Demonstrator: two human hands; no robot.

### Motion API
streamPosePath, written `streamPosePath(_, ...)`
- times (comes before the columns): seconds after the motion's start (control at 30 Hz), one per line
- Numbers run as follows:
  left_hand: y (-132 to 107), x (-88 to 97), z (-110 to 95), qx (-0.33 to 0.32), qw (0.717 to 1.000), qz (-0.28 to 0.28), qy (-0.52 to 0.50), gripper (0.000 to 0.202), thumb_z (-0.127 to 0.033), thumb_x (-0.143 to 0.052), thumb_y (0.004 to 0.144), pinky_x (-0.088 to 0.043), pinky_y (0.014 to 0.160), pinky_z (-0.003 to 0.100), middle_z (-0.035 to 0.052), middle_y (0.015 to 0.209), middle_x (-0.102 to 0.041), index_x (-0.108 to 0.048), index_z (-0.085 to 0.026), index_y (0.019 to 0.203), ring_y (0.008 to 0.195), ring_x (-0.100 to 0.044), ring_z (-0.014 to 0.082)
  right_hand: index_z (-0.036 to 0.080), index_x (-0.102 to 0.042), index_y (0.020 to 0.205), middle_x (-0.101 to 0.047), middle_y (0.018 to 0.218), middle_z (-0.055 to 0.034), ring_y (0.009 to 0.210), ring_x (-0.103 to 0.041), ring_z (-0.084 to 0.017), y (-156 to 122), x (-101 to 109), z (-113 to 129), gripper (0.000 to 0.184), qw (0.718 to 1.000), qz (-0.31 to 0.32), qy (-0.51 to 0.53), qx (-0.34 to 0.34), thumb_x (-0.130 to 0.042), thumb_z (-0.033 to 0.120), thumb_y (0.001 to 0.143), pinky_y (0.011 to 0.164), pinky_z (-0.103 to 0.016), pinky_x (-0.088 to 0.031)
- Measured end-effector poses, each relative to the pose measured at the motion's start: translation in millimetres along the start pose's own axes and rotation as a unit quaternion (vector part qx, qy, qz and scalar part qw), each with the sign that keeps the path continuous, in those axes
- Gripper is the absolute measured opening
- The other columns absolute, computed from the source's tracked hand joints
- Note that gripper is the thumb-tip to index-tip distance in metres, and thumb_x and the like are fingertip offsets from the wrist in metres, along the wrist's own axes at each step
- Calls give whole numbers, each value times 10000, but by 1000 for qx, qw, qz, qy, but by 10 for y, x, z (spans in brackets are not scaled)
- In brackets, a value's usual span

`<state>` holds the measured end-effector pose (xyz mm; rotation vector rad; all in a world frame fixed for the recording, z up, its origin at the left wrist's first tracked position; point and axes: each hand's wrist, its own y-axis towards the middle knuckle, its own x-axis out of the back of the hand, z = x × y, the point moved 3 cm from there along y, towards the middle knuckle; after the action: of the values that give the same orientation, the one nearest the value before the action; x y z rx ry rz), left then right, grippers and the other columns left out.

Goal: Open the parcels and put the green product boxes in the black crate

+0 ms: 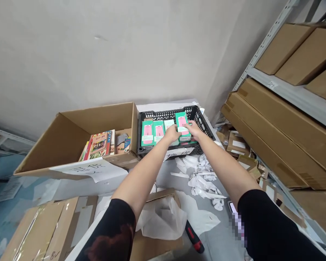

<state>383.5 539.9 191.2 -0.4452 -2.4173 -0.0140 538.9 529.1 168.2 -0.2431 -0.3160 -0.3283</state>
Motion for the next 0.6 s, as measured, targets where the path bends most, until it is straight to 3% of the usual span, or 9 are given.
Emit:
streamPosePath(0.17,5,-116,13,-28,997,24,67,290,-119,-713,684,-379,1092,354,114,1221,-650,-743,-174,967,1206,-568,281,148,-643,1013,-691,1122,-157,1177,-585,-336,19,-27,-139,433,992,18,-128,9,-774,413,697,1003,-412,-420)
streamPosePath(0.3,-303,13,-60,-75,996,28,44,337,-130,-674,730,-329,1151,353,93,1235,-649,-735,-193,1055,1258,-533,267,143,-629,1174,-595,1336,-189,1357,-431,-360,-213,5,71,557,985,17,-167,43,-767,444,727,1130,-463,-292)
streamPosePath(0.4,-934,414,-11,-167,981,1,-100,494,-174,-676,751,-300,1181,367,75,1326,-611,-655,-219,1242,1312,-493,253,209,-636,1223,-546,1410,-110,1416,-349,-308,-787,45,246,503,981,-11,-96,165,-721,425,777,1191,-467,-212)
streamPosePath(0.47,-1523,763,255,-162,977,-21,-139,514,-248,-688,772,-291,1187,382,60,1340,-604,-625,-246,1283,1339,-471,253,268,-660,1198,-546,1405,-53,1395,-379,-276,-1370,56,173,456,976,24,-16,216,-725,423,775,1193,-450,-237)
streamPosePath(0.53,-2184,1083,723,-122,984,-49,-119,518,-326,-676,804,-319,1171,387,52,1372,-579,-595,-276,1313,1333,-480,251,294,-659,1205,-599,1324,-49,1286,-498,-273,-2011,32,-103,458,980,102,12,170,-734,421,771,1126,-466,-351)
streamPosePath(0.6,-2838,1305,1350,-17,988,-108,-113,509,-428,-626,841,-430,1080,413,77,1371,-569,-568,-271,1321,1260,-542,263,290,-656,1195,-626,1270,-67,1166,-582,-279,-2618,-13,-503,470,988,146,16,48,-744,439,759,1021,-492,-450)
